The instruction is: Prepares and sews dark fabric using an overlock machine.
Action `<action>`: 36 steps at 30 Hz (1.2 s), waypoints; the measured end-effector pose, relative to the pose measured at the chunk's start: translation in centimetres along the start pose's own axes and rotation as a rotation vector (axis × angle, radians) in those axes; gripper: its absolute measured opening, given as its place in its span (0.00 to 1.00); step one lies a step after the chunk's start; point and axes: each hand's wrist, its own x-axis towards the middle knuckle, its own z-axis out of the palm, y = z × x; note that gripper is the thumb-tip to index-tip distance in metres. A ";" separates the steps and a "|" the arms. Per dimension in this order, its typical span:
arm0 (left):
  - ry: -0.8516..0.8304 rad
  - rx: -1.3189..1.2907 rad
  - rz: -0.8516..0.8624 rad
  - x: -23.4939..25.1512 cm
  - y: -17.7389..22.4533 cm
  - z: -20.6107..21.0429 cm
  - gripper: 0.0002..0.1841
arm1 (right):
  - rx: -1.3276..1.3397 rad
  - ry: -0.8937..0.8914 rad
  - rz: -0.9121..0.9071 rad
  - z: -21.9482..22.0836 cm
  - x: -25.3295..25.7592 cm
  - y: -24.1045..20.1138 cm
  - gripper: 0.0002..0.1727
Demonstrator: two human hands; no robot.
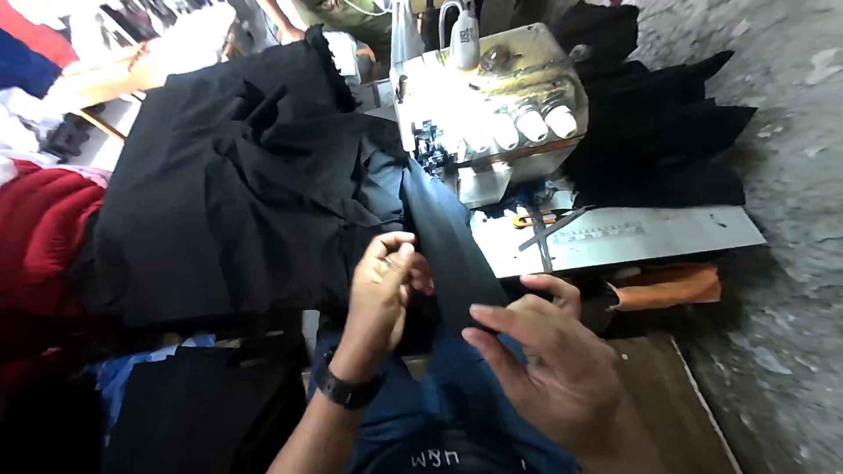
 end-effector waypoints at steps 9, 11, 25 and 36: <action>0.011 -0.300 -0.150 1.2 0.7 2.1 0.26 | 0.172 -0.170 0.616 0.4 -1.7 1.4 0.23; -0.018 -0.295 -0.164 1.2 0.3 1.9 0.27 | 0.281 -0.207 0.692 0.1 -1.0 1.6 0.14; 0.098 -0.266 -0.206 0.8 0.2 2.9 0.27 | 0.074 -0.262 0.560 -0.5 -1.1 0.3 0.13; 0.179 -0.258 -0.105 0.6 -0.5 3.1 0.27 | 0.118 -0.311 0.515 -0.7 -1.3 0.4 0.14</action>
